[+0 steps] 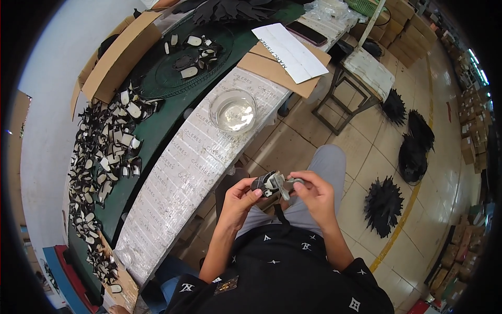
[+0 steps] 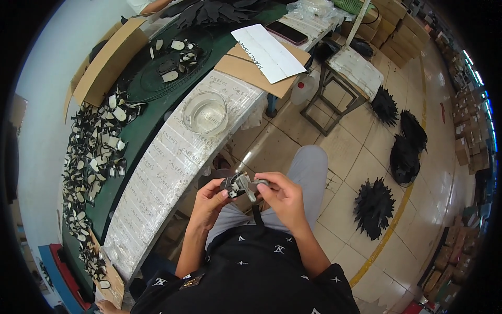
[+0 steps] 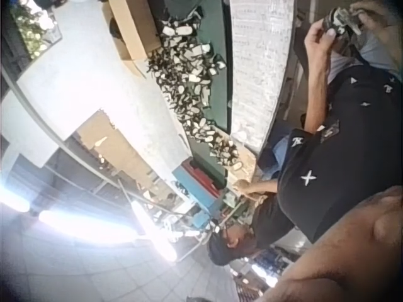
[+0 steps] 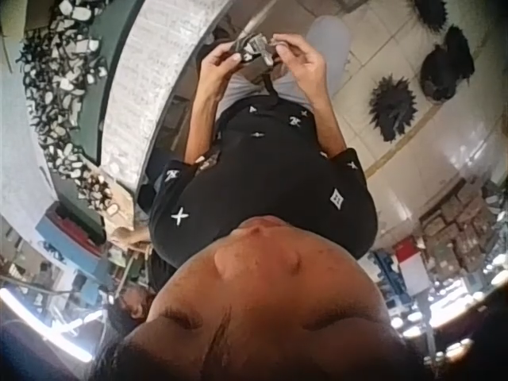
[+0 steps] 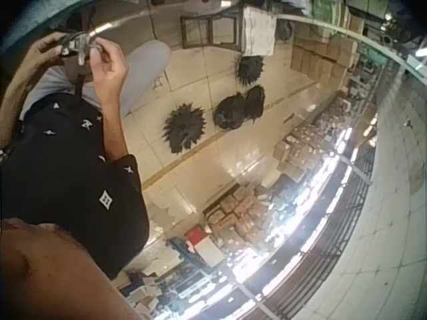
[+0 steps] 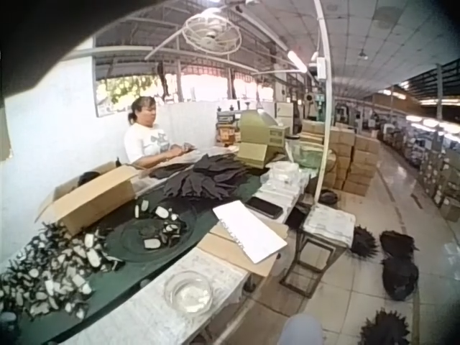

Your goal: Apply glue and assemble small components for shoe uppers.

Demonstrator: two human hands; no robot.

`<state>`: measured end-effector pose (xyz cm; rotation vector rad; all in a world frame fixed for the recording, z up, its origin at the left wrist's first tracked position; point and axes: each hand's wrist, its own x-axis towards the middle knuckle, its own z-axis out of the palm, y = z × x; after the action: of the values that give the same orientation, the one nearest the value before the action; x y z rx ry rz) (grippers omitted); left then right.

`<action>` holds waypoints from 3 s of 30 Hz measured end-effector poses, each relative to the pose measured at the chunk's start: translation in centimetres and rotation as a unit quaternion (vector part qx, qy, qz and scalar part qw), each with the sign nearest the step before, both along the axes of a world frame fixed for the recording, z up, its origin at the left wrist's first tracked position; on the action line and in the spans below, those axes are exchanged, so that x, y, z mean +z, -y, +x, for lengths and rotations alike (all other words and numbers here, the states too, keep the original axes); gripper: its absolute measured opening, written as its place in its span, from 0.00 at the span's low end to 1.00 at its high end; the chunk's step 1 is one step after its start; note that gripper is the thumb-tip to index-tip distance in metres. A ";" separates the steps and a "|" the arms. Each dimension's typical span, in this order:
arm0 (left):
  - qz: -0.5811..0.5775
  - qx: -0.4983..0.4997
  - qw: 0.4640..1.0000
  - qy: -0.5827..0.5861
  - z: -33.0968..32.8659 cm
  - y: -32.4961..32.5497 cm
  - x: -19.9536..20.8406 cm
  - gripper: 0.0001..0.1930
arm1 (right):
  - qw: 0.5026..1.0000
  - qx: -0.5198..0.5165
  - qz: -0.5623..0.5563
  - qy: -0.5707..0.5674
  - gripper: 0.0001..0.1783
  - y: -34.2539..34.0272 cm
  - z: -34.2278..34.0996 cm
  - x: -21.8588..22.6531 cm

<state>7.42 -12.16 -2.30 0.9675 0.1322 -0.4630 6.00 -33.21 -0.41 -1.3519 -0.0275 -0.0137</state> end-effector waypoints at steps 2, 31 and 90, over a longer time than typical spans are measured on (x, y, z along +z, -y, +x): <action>-0.001 -0.001 1.000 -0.005 0.0 0.0 0.0 0.16 | 0.994 -0.006 -0.097 0.043 0.13 -0.1 0.2 0.9; 0.043 -0.024 0.999 0.017 0.4 0.5 -0.6 0.14 | 0.924 -0.073 -0.331 0.176 0.15 -0.8 -0.3 1.4; -0.012 -0.008 0.996 -0.083 1.1 1.0 -0.7 0.11 | 0.933 -0.183 -0.300 0.082 0.14 0.9 -1.0 2.0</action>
<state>8.52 -13.13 -3.00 0.9066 0.2687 -0.5591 5.01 -34.15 1.63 -1.9500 0.0869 -0.4660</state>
